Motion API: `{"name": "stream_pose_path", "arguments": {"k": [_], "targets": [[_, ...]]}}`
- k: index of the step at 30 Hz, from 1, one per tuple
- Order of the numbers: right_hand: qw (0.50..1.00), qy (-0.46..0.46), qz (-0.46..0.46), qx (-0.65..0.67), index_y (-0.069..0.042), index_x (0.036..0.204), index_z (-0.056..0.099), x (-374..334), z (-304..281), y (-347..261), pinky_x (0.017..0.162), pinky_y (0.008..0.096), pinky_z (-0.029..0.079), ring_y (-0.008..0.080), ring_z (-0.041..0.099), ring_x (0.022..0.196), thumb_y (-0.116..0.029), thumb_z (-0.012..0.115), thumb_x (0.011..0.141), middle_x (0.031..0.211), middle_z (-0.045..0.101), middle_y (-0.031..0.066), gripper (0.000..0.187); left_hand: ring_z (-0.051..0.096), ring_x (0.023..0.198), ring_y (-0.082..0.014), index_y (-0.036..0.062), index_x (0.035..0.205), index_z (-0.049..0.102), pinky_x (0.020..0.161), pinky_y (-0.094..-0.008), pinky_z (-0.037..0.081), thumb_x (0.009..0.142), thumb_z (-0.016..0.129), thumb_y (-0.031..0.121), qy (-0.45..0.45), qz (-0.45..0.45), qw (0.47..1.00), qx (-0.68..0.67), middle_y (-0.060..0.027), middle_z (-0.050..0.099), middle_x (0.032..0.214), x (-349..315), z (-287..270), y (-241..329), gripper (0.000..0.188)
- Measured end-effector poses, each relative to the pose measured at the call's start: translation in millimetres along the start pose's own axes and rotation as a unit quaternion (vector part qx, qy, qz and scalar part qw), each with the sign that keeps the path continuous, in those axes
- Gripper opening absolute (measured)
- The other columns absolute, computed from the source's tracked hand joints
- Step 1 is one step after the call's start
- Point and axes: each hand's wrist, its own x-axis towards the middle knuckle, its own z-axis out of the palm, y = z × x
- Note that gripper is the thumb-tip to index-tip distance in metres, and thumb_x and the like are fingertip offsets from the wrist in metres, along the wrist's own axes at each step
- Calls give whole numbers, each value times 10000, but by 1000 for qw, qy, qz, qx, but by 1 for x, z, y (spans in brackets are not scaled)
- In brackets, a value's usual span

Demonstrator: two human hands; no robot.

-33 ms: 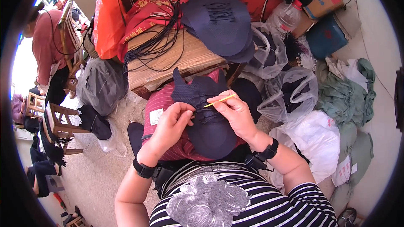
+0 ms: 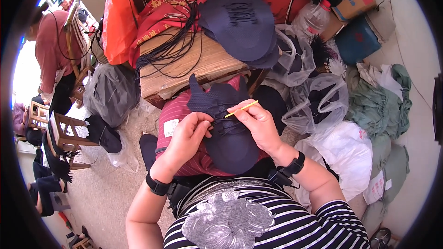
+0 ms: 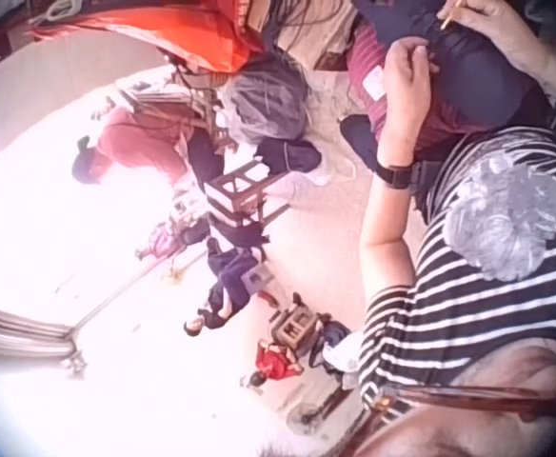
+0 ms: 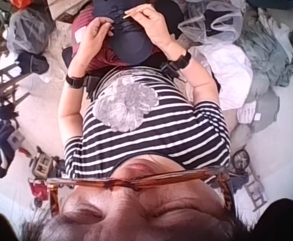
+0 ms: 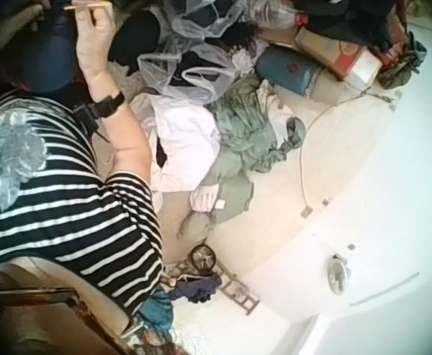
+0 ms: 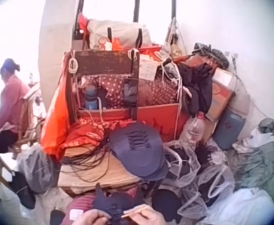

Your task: The recorder is using a small yellow tool to assemble or thread components of a shoe upper.

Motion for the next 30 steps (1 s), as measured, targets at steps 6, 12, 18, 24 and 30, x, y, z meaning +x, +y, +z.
{"name": "stream_pose_path", "arguments": {"k": [6, 12, 18, 24, 30], "targets": [[949, 71, 136, 276, -39, 1140, 704, -1, -17, 15, 803, 245, 502, 88, 638, 854, -213, 597, 1070, 1101, 712, 49, 216, 641, 782, -110, -35, 1139, 619, 737, -249, 532, 1050, 524, 3, 21, 39, 997, 63, -46, 638, 917, -3, 4, -5, 135], [964, 48, 104, 241, -53, 1170, 650, 1, -14, -10, 802, 271, 532, 146, 706, 921, -253, 552, 1095, 1106, 721, 99, 235, 623, 1018, -197, 21, 1232, 621, 867, -323, 513, 860, 722, -22, 216, 181, 927, 246, -108, 604, 1211, -9, 14, 0, 388], [968, 19, 91, 235, -58, 1176, 639, 4, -16, -8, 813, 281, 550, 167, 722, 926, -209, 585, 1077, 1084, 726, 106, 188, 611, 1000, -218, 16, 1360, 529, 804, -311, 549, 867, 738, -21, 209, 126, 942, 229, -146, 517, 1287, -3, 18, 5, 537], [979, 39, 80, 183, -49, 1154, 651, 2, -18, -6, 791, 259, 549, 137, 708, 872, -143, 640, 1041, 1034, 721, 83, 147, 576, 855, -94, 16, 1379, 522, 696, -221, 497, 850, 734, -78, 181, 65, 976, 102, -76, 500, 1179, -2, 9, -7, 577], [988, 90, 71, 99, -33, 1116, 649, 4, -38, -10, 744, 228, 535, 93, 668, 792, -122, 635, 1040, 964, 702, 49, 118, 567, 844, -52, 16, 1340, 547, 677, -187, 464, 853, 716, -104, 206, 94, 963, 145, -41, 447, 1145, -14, 5, -7, 530]]}}
